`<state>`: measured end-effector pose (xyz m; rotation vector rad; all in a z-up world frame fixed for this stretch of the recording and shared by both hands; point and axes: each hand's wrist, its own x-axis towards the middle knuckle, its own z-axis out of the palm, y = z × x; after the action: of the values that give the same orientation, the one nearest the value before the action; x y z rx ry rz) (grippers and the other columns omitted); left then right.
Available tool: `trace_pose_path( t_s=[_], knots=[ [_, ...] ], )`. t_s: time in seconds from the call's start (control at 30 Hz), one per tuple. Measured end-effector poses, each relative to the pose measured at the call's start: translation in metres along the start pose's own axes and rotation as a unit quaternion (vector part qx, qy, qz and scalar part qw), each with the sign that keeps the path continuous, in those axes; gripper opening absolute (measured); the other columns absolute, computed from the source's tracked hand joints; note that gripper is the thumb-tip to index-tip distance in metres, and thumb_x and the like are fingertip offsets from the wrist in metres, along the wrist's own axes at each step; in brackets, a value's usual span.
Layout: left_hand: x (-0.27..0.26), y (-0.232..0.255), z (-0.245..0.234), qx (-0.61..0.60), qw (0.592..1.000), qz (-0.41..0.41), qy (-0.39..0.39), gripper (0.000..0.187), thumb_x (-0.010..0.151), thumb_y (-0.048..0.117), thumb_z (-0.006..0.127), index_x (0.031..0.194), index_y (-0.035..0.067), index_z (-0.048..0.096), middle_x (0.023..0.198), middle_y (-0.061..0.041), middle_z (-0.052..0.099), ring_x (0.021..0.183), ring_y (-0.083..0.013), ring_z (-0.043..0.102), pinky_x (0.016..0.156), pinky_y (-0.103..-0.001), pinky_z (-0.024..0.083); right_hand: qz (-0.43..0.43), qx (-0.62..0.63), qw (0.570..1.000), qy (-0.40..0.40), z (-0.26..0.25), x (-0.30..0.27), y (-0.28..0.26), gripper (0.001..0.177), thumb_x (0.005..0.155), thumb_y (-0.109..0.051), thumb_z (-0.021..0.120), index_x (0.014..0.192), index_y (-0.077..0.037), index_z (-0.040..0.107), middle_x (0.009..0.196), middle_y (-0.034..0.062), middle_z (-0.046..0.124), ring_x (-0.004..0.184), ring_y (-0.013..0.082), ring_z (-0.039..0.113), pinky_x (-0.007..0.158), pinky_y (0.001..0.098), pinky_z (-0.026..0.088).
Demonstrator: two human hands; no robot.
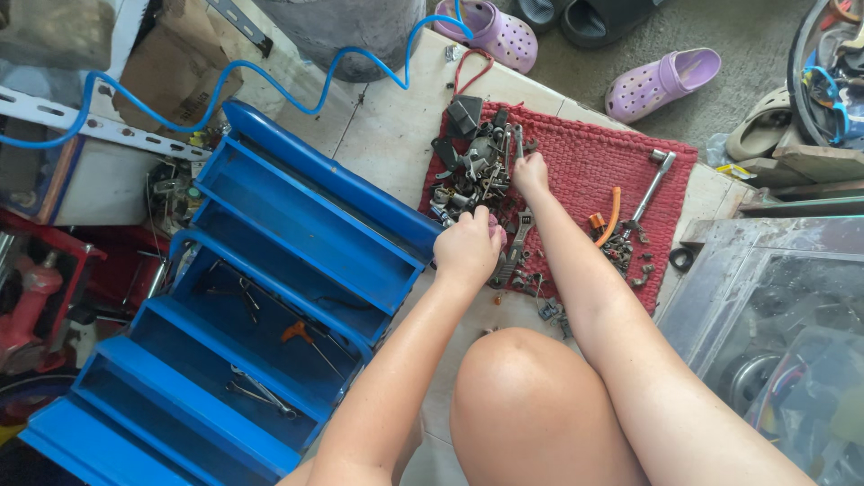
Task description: The person sits on the floor and wipes various metal tools, including wrenches and pliers, with a cloth. They pick up each tool from a red mat, wipe it, and place it into a blue toolbox.
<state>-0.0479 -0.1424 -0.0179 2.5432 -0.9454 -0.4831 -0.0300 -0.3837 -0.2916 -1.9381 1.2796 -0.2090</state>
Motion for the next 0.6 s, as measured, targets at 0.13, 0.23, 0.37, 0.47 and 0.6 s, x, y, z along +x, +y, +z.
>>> trace_pose_path(
  t_s=[0.13, 0.23, 0.37, 0.47, 0.6],
  knots=[
    [0.0, 0.001, 0.001, 0.0, 1.0, 0.004, 0.012, 0.029, 0.092, 0.036, 0.069, 0.105, 0.012, 0.06, 0.091, -0.013, 0.07, 0.073, -0.0312, 0.073, 0.059, -0.043, 0.057, -0.052, -0.075, 0.995, -0.025, 0.006, -0.007, 0.001, 0.042, 0.091, -0.031, 0.076, 0.104, 0.006, 0.062, 0.101, 0.0314, 0.068, 0.099, 0.0475, 0.066, 0.088, 0.0512, 0.052],
    [-0.001, 0.001, -0.001, -0.003, 1.0, 0.0, 0.0, 0.03, 0.093, 0.036, 0.069, 0.105, 0.011, 0.059, 0.091, -0.013, 0.069, 0.073, -0.0316, 0.073, 0.059, -0.043, 0.057, -0.041, -0.151, 0.987, -0.026, 0.003, -0.011, -0.01, 0.041, 0.089, -0.033, 0.078, 0.102, 0.004, 0.065, 0.102, 0.0283, 0.069, 0.099, 0.0453, 0.067, 0.085, 0.0524, 0.053],
    [-0.002, 0.0, -0.002, -0.008, 1.0, 0.01, 0.014, 0.03, 0.092, 0.036, 0.069, 0.105, 0.011, 0.059, 0.09, -0.013, 0.069, 0.073, -0.0314, 0.073, 0.059, -0.043, 0.057, -0.036, -0.179, 0.983, -0.02, -0.002, -0.013, -0.027, 0.034, 0.086, -0.029, 0.08, 0.099, 0.001, 0.07, 0.103, 0.0245, 0.072, 0.098, 0.0417, 0.07, 0.083, 0.05, 0.055],
    [-0.003, 0.0, 0.001, -0.011, 1.0, 0.006, 0.013, 0.029, 0.091, 0.036, 0.069, 0.104, 0.011, 0.06, 0.09, -0.013, 0.07, 0.073, -0.0316, 0.072, 0.059, -0.044, 0.057, -0.043, -0.206, 0.977, -0.028, -0.007, -0.016, -0.035, 0.03, 0.087, -0.027, 0.079, 0.099, 0.0, 0.071, 0.102, 0.0237, 0.073, 0.097, 0.0404, 0.071, 0.083, 0.049, 0.056],
    [-0.003, 0.0, 0.001, -0.007, 1.0, 0.014, 0.025, 0.031, 0.091, 0.037, 0.07, 0.105, 0.011, 0.06, 0.089, -0.013, 0.069, 0.073, -0.0322, 0.072, 0.06, -0.044, 0.057, 0.0, -0.218, 0.974, -0.061, -0.025, -0.017, -0.036, 0.037, 0.087, -0.034, 0.077, 0.1, 0.0, 0.07, 0.102, 0.0237, 0.072, 0.099, 0.0396, 0.071, 0.086, 0.0488, 0.056]
  ],
)
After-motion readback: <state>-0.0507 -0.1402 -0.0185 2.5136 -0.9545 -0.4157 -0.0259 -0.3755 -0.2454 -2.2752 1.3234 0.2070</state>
